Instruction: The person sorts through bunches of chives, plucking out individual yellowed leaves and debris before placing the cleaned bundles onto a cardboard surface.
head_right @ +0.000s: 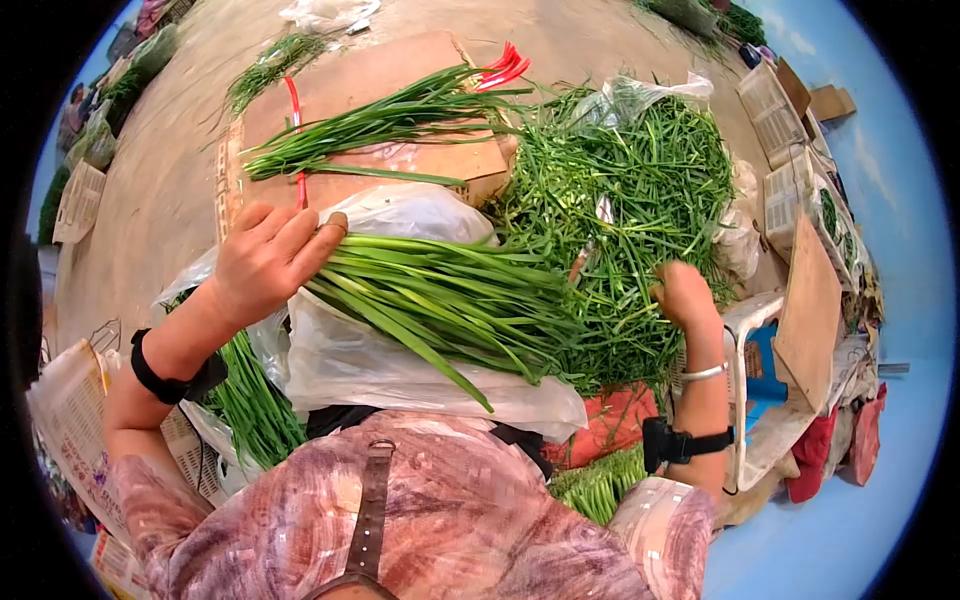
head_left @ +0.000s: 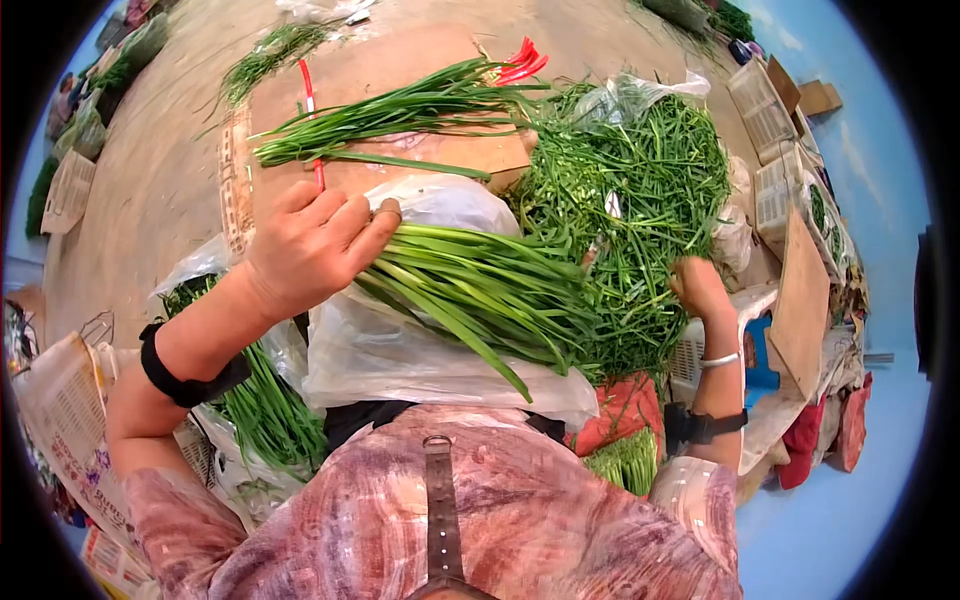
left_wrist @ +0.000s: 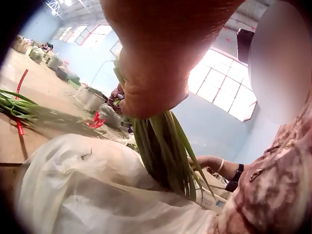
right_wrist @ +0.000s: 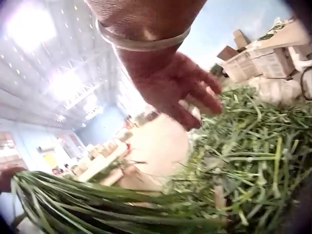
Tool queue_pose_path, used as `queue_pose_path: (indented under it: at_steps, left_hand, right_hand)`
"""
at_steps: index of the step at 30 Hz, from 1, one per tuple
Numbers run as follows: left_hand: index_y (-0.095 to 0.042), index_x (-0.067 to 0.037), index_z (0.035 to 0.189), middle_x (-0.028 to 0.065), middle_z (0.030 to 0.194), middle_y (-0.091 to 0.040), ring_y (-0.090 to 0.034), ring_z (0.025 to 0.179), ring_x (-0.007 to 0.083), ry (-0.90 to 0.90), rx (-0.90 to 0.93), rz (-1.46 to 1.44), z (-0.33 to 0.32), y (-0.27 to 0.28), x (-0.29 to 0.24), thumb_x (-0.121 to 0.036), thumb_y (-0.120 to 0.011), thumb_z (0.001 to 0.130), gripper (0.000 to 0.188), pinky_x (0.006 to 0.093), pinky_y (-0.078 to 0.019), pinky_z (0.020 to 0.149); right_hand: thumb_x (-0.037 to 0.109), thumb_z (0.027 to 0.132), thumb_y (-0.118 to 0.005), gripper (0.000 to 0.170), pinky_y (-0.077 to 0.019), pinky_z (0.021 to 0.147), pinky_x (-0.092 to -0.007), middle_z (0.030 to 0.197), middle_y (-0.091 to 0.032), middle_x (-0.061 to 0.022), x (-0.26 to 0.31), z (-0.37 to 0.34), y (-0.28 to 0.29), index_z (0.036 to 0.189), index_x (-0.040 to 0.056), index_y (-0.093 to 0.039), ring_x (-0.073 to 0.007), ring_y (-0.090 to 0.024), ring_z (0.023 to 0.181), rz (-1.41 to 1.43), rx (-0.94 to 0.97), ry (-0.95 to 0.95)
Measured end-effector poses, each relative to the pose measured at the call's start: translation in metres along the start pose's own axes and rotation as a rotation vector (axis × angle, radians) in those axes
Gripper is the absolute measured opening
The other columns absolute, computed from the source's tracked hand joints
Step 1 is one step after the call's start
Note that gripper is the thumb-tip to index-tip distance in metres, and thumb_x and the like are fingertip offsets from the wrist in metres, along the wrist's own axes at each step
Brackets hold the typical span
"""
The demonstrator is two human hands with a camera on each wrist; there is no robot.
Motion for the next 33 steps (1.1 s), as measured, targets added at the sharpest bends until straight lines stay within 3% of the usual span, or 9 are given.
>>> queue_pose_path:
  at_steps: [4,6,10,12,18,23,26,28,33]
  left_hand:
    - [-0.060,-0.007,0.100,0.0009,0.073,-0.049,-0.049,0.063,0.0143,-0.037,-0.008,0.030,0.014,0.005,-0.003,-0.012,-0.056,0.070,0.030,0.0281,-0.0354,0.058]
    - [-0.060,-0.008,0.097,0.0002,0.071,-0.047,-0.049,0.063,0.0140,-0.050,-0.025,0.068,0.020,0.006,-0.006,-0.014,-0.057,0.070,0.028,0.0282,-0.0355,0.059]
    - [-0.060,-0.008,0.094,0.0003,0.070,-0.047,-0.050,0.064,0.0139,-0.011,-0.002,0.125,0.015,0.008,-0.006,-0.016,-0.056,0.069,0.027,0.0285,-0.0361,0.059]
    - [-0.060,-0.008,0.092,-0.0001,0.068,-0.046,-0.051,0.065,0.0140,0.021,0.028,0.064,0.001,0.003,-0.002,-0.016,-0.056,0.068,0.026,0.0287,-0.0368,0.059]
    - [-0.053,-0.011,0.073,-0.0014,0.064,-0.051,-0.053,0.060,0.0141,0.134,0.080,0.094,-0.009,-0.017,0.008,-0.018,-0.056,0.063,0.013,0.0276,-0.0398,0.059]
    - [-0.054,-0.007,0.108,0.0064,0.086,-0.057,-0.057,0.082,0.0225,0.191,0.116,-0.226,-0.016,0.002,0.041,-0.019,-0.064,0.066,0.045,0.0336,-0.0418,0.074]
    - [-0.047,-0.007,0.128,0.0141,0.116,-0.056,-0.052,0.108,0.0273,0.373,0.147,-0.677,-0.034,0.006,0.073,-0.023,-0.074,0.064,0.071,0.0374,-0.0396,0.090]
    - [-0.045,-0.008,0.130,0.0120,0.122,-0.055,-0.051,0.113,0.0234,0.695,-0.201,-1.221,-0.054,0.007,0.095,-0.022,-0.075,0.068,0.071,0.0367,-0.0385,0.092]
    - [-0.054,-0.007,0.122,0.0061,0.109,-0.062,-0.056,0.104,0.0183,0.507,-0.208,-0.887,-0.039,0.000,0.081,-0.008,-0.072,0.072,0.053,0.0324,-0.0434,0.088]
  right_hand:
    - [0.024,0.076,-0.069,0.053,-0.0419,0.092,-0.0373,0.119,-0.054,-0.0212,0.145,-0.017,0.110,0.121,0.0011,-0.052,-0.0322,-0.052,0.111,0.445,-0.482,0.460]
    - [0.030,0.069,-0.076,0.073,-0.0404,0.095,-0.0348,0.121,-0.052,-0.0233,0.216,-0.025,0.135,0.126,-0.0034,-0.044,-0.0298,-0.052,0.110,0.723,-0.399,0.671]
    - [0.050,0.054,-0.080,0.115,-0.0413,0.088,-0.0436,0.107,-0.051,-0.0320,0.304,-0.017,0.087,0.133,-0.0110,-0.022,-0.0447,-0.051,0.100,0.678,-0.164,0.824]
    - [0.041,0.049,-0.084,0.110,-0.0458,0.076,-0.0429,0.090,-0.058,-0.0247,0.309,-0.024,0.076,0.132,-0.0058,-0.027,-0.0393,-0.057,0.087,0.629,-0.327,0.748]
    - [0.025,0.054,-0.081,0.094,-0.0463,0.072,-0.0405,0.089,-0.060,-0.0170,0.322,-0.006,0.042,0.133,0.0069,-0.033,-0.0343,-0.059,0.084,0.429,-0.336,0.541]
    - [0.011,0.063,-0.070,0.052,-0.0464,0.067,-0.0475,0.084,-0.061,-0.0199,0.316,0.002,0.057,0.110,0.0063,-0.047,-0.0397,-0.059,0.079,0.513,-0.267,0.493]
    - [0.011,0.063,-0.069,0.049,-0.0461,0.067,-0.0473,0.083,-0.061,-0.0201,0.311,0.007,0.056,0.107,0.0058,-0.048,-0.0403,-0.059,0.079,0.517,-0.248,0.484]
    - [0.011,0.063,-0.069,0.048,-0.0459,0.067,-0.0472,0.082,-0.061,-0.0203,0.311,0.009,0.054,0.105,0.0049,-0.048,-0.0408,-0.059,0.079,0.510,-0.272,0.504]
    - [0.011,0.063,-0.070,0.048,-0.0456,0.069,-0.0470,0.083,-0.061,-0.0210,0.319,0.013,0.053,0.105,0.0040,-0.048,-0.0407,-0.058,0.081,0.469,-0.200,0.511]
Point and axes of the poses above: each hand's wrist, its own z-axis towards the middle knuckle, its own y-axis out of the back of the hand, x = y × z, the point moved 5 cm from there along z, towards the middle knuckle
